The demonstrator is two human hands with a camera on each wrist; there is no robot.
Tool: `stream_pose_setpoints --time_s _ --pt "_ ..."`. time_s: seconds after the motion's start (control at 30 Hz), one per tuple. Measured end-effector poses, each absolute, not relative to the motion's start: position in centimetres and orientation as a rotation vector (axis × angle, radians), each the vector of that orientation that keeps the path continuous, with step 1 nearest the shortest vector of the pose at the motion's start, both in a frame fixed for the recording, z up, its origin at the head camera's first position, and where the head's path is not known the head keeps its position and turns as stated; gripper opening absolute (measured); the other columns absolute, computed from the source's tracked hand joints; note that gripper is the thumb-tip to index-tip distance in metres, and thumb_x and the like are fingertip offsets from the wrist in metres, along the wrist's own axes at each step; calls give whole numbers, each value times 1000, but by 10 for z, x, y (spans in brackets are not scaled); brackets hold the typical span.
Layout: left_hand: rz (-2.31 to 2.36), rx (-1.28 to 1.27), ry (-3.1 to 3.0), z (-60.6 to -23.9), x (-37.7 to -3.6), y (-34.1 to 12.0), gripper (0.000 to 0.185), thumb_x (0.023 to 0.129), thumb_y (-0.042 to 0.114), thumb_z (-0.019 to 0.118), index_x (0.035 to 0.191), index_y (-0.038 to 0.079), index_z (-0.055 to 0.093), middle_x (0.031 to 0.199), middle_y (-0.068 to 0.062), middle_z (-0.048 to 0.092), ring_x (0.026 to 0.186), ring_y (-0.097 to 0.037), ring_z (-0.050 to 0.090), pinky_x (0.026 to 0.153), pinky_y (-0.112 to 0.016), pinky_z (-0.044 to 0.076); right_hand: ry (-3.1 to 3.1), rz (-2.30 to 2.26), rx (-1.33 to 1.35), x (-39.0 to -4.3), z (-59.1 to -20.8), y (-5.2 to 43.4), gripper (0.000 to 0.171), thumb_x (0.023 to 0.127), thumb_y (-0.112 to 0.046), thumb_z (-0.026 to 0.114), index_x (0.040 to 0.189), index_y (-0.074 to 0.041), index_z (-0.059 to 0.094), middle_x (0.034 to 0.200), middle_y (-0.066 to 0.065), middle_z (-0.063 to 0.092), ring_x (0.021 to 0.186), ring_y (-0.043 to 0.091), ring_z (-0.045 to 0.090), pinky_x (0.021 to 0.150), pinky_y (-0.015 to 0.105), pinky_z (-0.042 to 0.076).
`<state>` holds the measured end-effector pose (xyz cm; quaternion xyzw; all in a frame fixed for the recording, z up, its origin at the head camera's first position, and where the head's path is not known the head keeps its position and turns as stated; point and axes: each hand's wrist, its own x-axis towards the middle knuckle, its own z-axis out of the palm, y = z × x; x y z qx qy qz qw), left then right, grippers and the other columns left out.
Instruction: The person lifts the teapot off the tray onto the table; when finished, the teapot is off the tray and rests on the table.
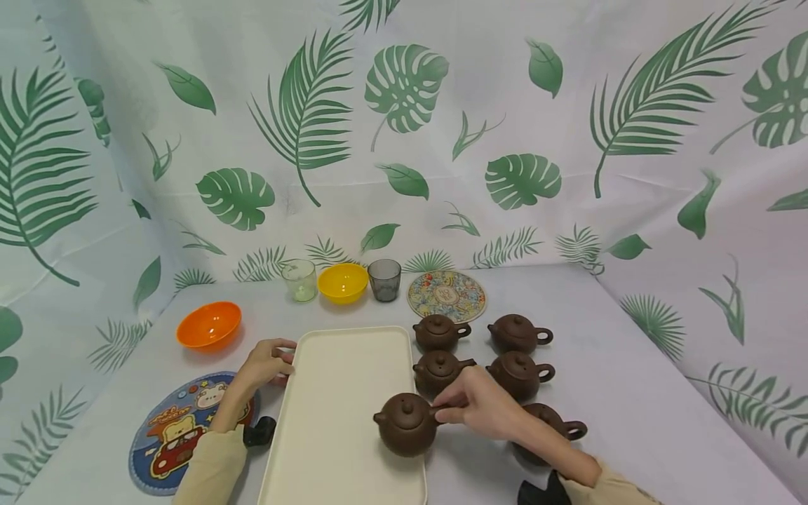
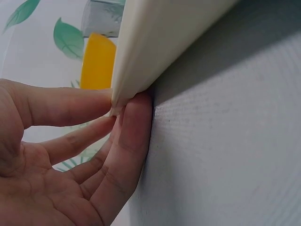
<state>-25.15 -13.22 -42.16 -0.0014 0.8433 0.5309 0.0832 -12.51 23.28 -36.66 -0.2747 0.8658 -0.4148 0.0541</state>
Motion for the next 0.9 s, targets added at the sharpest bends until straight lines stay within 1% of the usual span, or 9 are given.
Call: stream_pose_setpoints --time_s 0.07,0.23,0.37,0.5,0.63,0.67,0.73,0.8,0.9 --pt "1584 -7 2516 -422 -251 -133 50 74 -14 62 124 -8 57 86 -17 60 62 -21 61 56 -34 58 2655 -1230 -817 -123 -367 249 13 80 -10 75 90 -2 77 81 0 74 56 -4 48 45 16 37" --pt "1581 6 2522 -421 -251 -136 50 74 -13 61 124 -8 56 88 -18 61 62 -21 62 56 -34 58 2644 -1209 -777 -118 -370 271 15 81 -13 74 90 -1 77 83 1 74 65 -4 54 52 19 46" --pt "1582 11 2525 -421 -252 -137 51 74 -13 62 124 -9 56 88 -19 61 61 -21 62 56 -35 58 2657 -1197 -773 -118 -371 275 16 81 -14 74 90 -1 77 85 3 74 69 -3 59 56 20 50" --pt "1574 10 2524 -422 -252 -137 50 74 -13 62 124 -9 56 89 -19 61 61 -21 62 56 -36 58 2677 -1169 -785 -120 -373 277 15 81 -12 74 90 -1 77 85 3 74 63 -4 53 51 18 45" --pt "1572 -1 2518 -425 -251 -135 49 75 -13 62 124 -8 57 89 -18 62 61 -20 62 56 -35 58 2681 -1160 -787 -121 -375 280 14 80 -12 75 89 -1 77 83 2 74 55 -4 43 46 17 38" --pt "1571 -3 2517 -425 -250 -135 49 75 -13 62 124 -8 57 89 -18 62 61 -20 62 56 -35 58 2676 -1162 -786 -121 -376 280 15 80 -12 75 89 -1 77 83 2 74 55 -4 44 46 17 38" --pt "1569 -4 2522 -425 -250 -136 49 75 -13 62 123 -8 57 88 -18 61 61 -20 62 56 -35 58 2665 -1152 -801 -122 -378 280 14 80 -11 75 89 -1 77 83 2 74 59 -4 50 48 17 42" --pt "1561 -4 2534 -424 -249 -137 49 74 -13 62 123 -9 57 88 -18 61 61 -20 62 56 -35 58 2644 -1132 -820 -123 -379 278 13 80 -9 74 89 0 77 84 2 74 66 -2 58 53 18 47" --pt "1559 -11 2540 -425 -248 -138 50 74 -13 61 123 -9 57 88 -18 61 61 -20 62 56 -35 58 2632 -1086 -855 -123 -379 276 11 80 -7 74 88 0 77 85 3 74 76 4 66 59 20 52"
